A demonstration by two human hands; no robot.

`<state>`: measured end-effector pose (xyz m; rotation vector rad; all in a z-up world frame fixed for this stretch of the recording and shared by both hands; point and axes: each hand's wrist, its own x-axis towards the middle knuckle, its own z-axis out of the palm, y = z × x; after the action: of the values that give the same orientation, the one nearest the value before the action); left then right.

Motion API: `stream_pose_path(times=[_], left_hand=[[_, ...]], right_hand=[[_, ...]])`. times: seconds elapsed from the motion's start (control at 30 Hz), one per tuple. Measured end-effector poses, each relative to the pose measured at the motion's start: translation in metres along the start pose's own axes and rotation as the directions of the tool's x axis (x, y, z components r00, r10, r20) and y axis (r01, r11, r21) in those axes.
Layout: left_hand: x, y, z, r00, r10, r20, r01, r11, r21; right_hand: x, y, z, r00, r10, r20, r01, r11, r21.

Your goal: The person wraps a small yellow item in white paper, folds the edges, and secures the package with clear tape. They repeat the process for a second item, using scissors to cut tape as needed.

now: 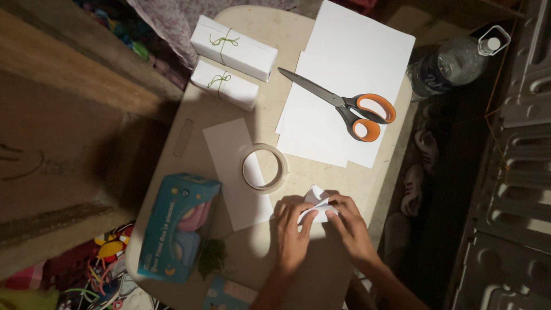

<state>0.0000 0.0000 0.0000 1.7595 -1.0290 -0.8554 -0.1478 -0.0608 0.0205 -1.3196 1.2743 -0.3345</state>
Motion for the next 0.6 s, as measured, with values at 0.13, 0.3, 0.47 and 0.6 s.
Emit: stream_pose_path(times=[0.13, 0.3, 0.47, 0.6], left_hand=[[-0.002, 0.000, 0.005, 0.994, 0.064, -0.091, -0.058, 0.996, 0.071], [0.000, 0.008, 0.009, 0.993, -0.023, -0.114, 0.027, 0.999, 0.030], [-0.007, 0.009, 0.013, 0.984, 0.052, -0.170, -0.028, 0.990, 0.141], [-0.004, -0.001, 0.020, 0.985, -0.014, -0.173, 0.017, 1.000, 0.013]], right_hand=[[-0.001, -0.006, 0.000, 0.999, -0.045, -0.017, 0.045, 0.999, 0.018], [0.008, 0.000, 0.002, 0.991, 0.040, -0.128, -0.007, 0.967, 0.254], [0.007, 0.031, 0.003, 0.888, -0.379, -0.260, 0.266, 0.885, -0.382], [-0.009, 0.058, 0.013, 0.812, -0.579, 0.068, 0.428, 0.512, -0.745]])
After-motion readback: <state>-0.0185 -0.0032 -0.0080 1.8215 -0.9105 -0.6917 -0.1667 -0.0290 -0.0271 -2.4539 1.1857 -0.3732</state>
